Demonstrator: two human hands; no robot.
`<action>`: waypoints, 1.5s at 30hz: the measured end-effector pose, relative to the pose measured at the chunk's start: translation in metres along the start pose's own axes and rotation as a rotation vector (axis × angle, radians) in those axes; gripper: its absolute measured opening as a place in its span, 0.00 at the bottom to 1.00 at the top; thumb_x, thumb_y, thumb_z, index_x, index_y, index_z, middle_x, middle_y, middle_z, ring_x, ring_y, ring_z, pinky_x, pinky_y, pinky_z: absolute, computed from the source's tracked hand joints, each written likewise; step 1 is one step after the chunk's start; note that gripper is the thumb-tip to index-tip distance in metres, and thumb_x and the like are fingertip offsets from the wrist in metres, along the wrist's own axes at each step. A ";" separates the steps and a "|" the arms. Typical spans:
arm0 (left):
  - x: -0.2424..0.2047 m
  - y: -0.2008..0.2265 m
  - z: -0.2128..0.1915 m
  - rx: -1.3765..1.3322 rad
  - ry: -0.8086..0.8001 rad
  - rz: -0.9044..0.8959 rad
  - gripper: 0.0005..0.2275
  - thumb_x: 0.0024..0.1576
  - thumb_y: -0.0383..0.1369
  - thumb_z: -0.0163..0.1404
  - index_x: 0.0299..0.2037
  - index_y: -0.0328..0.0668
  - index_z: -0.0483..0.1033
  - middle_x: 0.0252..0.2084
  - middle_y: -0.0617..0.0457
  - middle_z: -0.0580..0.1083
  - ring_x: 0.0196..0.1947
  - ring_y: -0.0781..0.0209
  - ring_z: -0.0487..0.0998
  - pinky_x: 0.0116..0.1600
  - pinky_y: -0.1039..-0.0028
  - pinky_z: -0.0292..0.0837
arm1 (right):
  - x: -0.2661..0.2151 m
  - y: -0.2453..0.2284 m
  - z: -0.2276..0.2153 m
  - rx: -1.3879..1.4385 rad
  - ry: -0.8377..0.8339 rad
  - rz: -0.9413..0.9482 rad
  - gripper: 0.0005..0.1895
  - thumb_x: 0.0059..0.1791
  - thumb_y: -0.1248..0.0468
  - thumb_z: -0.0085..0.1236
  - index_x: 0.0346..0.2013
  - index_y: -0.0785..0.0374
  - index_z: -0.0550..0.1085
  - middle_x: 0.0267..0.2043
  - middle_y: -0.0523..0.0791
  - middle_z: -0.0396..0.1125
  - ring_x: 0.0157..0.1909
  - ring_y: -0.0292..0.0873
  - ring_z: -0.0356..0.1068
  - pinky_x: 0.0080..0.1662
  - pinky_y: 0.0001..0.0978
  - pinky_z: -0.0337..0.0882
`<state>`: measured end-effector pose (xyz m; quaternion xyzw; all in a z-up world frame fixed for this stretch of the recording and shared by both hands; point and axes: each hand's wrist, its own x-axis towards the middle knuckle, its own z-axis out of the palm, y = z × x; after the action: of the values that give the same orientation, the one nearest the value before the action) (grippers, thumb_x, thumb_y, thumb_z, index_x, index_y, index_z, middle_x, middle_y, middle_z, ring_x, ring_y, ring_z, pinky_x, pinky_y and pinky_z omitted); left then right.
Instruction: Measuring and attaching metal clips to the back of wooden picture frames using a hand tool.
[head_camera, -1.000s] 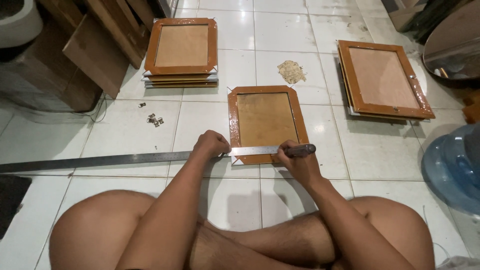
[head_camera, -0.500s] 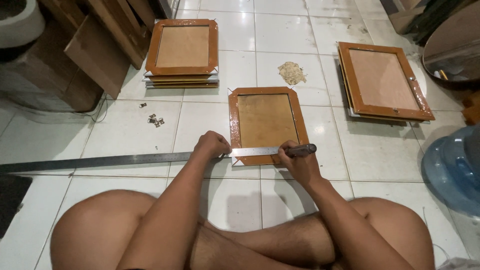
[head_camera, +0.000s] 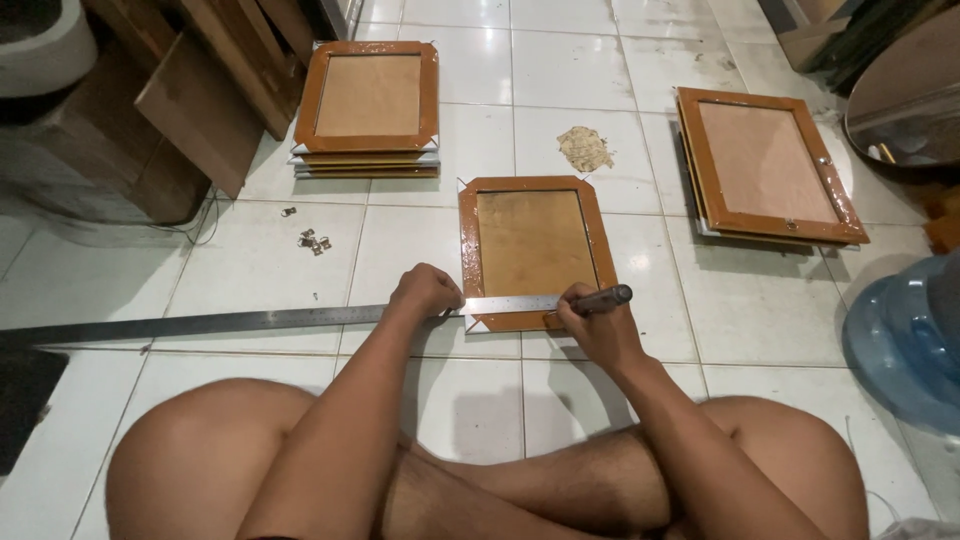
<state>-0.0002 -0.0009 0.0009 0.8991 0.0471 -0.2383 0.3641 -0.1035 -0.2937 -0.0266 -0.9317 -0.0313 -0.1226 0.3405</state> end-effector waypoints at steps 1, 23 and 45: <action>0.001 -0.001 0.002 -0.001 0.000 -0.001 0.08 0.52 0.27 0.65 0.40 0.48 0.93 0.42 0.46 0.87 0.53 0.41 0.87 0.58 0.58 0.78 | 0.000 0.006 0.003 -0.008 0.011 -0.004 0.06 0.55 0.63 0.64 0.35 0.60 0.82 0.25 0.54 0.78 0.31 0.56 0.80 0.38 0.42 0.76; -0.028 0.025 -0.018 0.120 -0.276 -0.009 0.16 0.53 0.28 0.66 0.53 0.39 0.90 0.55 0.35 0.86 0.63 0.35 0.83 0.68 0.50 0.73 | 0.010 0.057 -0.051 0.183 0.280 0.722 0.20 0.54 0.44 0.60 0.31 0.57 0.80 0.26 0.46 0.73 0.35 0.50 0.74 0.42 0.51 0.75; -0.015 -0.008 0.047 0.432 -0.137 0.159 0.18 0.46 0.31 0.74 0.45 0.31 0.89 0.40 0.33 0.84 0.48 0.30 0.88 0.49 0.48 0.84 | 0.006 -0.004 -0.074 -0.001 -0.149 0.669 0.20 0.53 0.54 0.56 0.36 0.70 0.82 0.36 0.63 0.76 0.46 0.67 0.79 0.47 0.55 0.74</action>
<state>-0.0340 -0.0252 -0.0264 0.9387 -0.1006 -0.2740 0.1835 -0.1135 -0.3383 0.0326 -0.8969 0.2514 0.0644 0.3581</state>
